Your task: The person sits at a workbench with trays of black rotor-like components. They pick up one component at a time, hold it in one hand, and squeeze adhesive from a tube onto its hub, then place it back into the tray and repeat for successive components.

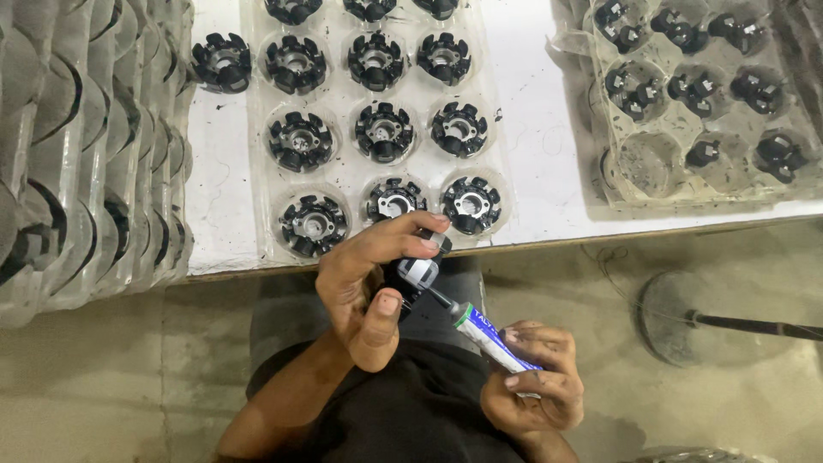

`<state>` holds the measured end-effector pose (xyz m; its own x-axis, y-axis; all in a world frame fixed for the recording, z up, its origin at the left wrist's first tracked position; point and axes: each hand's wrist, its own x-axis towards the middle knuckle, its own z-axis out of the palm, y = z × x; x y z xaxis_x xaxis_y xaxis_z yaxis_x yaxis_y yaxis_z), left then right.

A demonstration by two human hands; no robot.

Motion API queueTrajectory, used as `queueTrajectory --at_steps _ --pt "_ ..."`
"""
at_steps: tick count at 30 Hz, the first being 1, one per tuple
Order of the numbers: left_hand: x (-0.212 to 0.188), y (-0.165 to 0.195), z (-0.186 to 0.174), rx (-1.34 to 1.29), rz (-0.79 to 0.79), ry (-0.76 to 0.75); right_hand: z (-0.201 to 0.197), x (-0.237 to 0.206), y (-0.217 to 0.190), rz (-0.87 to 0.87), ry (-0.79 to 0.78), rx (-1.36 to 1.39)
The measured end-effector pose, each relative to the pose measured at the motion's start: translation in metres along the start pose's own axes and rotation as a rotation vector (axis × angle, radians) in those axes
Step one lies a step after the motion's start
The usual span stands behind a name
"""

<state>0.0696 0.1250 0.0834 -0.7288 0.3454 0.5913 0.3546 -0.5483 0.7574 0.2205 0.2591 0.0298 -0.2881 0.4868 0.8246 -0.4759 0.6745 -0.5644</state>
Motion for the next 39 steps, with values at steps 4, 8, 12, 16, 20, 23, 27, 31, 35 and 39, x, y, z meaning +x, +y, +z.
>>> queueTrajectory --at_steps 4,8,12,16,20,23,27,31,35,39 --pt "0.001 0.0 -0.003 -0.014 -0.051 -0.027 -0.011 0.01 -0.005 -0.005 -0.289 -0.063" --pt "-0.001 -0.007 -0.001 -0.106 -0.109 -0.013 -0.014 0.016 -0.002 -0.044 -0.297 -0.111" --pt "-0.003 -0.014 0.0 -0.143 -0.125 -0.012 -0.013 0.019 -0.001 -0.02 -0.315 -0.079" --pt "-0.004 -0.018 0.0 -0.243 -0.19 0.021 -0.01 0.02 -0.002 -0.015 -0.294 -0.094" --pt "-0.004 -0.021 0.0 -0.242 -0.197 0.033 -0.009 0.018 -0.002 -0.016 -0.279 -0.108" --pt "-0.005 -0.022 -0.003 -0.233 -0.189 0.043 -0.009 0.018 -0.002 -0.013 -0.298 -0.123" --pt "-0.008 -0.022 -0.005 -0.252 -0.221 0.063 -0.009 0.02 -0.004 0.001 -0.337 -0.148" --pt "-0.01 -0.029 0.002 -0.436 -0.218 0.166 -0.006 0.021 -0.005 -0.001 -0.291 -0.139" --pt "-0.014 -0.036 0.019 -0.87 -0.307 0.376 -0.004 0.016 -0.007 0.013 -0.246 -0.224" --pt "-0.019 -0.035 0.028 -1.006 -0.5 0.545 -0.006 0.01 -0.005 0.053 -0.163 -0.228"
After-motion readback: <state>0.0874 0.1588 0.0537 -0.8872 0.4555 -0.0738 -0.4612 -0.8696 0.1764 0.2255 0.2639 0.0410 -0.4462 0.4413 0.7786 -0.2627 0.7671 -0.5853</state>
